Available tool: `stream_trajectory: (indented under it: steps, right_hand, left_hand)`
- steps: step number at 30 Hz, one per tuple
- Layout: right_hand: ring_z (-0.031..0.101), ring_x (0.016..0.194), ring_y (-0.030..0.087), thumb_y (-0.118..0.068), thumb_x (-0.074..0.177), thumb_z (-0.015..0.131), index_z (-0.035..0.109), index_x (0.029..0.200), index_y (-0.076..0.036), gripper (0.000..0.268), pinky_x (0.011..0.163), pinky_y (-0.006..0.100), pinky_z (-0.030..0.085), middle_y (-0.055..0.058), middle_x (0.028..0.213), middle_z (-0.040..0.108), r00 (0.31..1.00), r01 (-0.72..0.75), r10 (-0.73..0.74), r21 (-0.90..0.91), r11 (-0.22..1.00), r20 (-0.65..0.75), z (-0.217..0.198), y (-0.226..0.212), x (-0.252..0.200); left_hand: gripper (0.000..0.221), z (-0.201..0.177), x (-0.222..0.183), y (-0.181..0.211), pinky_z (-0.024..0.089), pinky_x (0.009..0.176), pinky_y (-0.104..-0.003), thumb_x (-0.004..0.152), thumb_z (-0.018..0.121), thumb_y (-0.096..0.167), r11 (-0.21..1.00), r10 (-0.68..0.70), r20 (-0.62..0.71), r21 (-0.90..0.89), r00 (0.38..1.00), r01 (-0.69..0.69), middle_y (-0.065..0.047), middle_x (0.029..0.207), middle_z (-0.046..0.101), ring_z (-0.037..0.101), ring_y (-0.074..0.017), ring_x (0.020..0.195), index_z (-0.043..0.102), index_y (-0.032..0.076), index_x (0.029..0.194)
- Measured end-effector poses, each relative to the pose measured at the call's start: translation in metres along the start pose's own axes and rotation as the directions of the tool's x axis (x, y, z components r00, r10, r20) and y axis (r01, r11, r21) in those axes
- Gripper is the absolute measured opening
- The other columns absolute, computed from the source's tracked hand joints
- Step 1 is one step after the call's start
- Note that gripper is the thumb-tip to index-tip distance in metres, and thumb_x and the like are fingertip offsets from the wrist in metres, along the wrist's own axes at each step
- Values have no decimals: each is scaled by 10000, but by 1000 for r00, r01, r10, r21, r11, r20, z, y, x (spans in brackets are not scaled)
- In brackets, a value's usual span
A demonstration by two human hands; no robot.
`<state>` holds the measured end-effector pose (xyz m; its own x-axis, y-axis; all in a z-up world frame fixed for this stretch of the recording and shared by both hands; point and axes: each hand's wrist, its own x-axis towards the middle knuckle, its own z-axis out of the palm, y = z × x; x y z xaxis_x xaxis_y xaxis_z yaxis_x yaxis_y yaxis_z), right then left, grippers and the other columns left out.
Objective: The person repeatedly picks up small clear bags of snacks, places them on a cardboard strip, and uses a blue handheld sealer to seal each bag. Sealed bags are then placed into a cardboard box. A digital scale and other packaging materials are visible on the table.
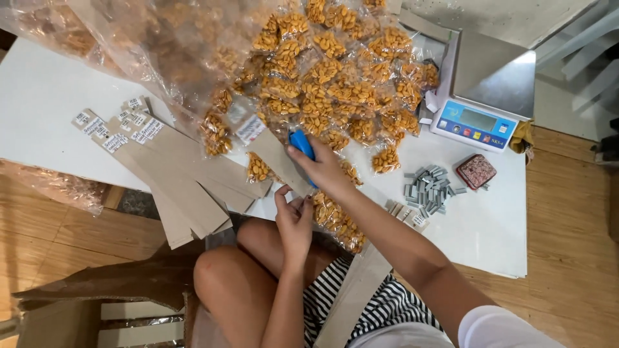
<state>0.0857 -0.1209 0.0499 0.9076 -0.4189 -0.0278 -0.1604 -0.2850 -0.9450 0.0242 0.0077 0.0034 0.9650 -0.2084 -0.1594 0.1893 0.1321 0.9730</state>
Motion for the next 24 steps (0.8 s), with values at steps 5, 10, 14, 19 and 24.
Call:
stream_trajectory:
  steps: [5, 10, 14, 19, 24]
  right_hand:
    - [518, 575, 139, -510, 950, 696, 645, 702, -149, 441, 521, 274, 358, -16, 573, 498, 994, -97, 100, 68, 993, -41, 21, -7, -3]
    - [504, 595, 147, -491, 955, 678, 639, 732, -137, 420, 538, 287, 335, -11, 610, 497, 982, -143, 164, 200, 969, -89, 30, -21, -10]
    - [562, 701, 151, -440, 983, 673, 628, 887, -124, 333, 624, 276, 409, -5, 707, 534, 999, 5, 2, 144, 990, -46, -6, 7, -6]
    - [678, 732, 425, -396, 854, 827, 648, 960, -22, 428, 626, 452, 506, 220, 756, 640, 974, 225, -210, -397, 890, 83, -75, 28, -36]
    - [697, 966, 473, -405, 811, 801, 647, 1145, -10, 540, 817, 532, 557, 245, 1007, 702, 989, 79, 20, -644, 761, 144, -83, 32, -65]
  left_hand:
    - [371, 0, -9, -5, 434, 548, -261, 942, 586, 8, 999, 46, 7, 23, 999, -46, -97, 745, 717, 543, -122, 569, 422, 112, 1258]
    - [345, -2, -3, 1, 566, 725, -374, 945, 599, 44, 985, 11, -32, 170, 999, -5, -184, 947, 777, 717, -225, 804, 490, 112, 1265]
    - [296, -14, 22, -32, 561, 770, -420, 960, 593, 65, 989, 24, -61, 144, 998, -15, -188, 982, 758, 691, -222, 860, 575, 60, 1255]
    - [287, -36, 58, -86, 549, 880, -353, 974, 591, 22, 998, 31, -154, -57, 988, -40, -105, 1080, 754, 672, -158, 965, 646, 74, 1251]
    - [310, -31, 38, -51, 544, 893, -358, 956, 604, 3, 995, 41, -189, -81, 981, -57, -123, 1070, 735, 643, -159, 962, 584, 56, 1261]
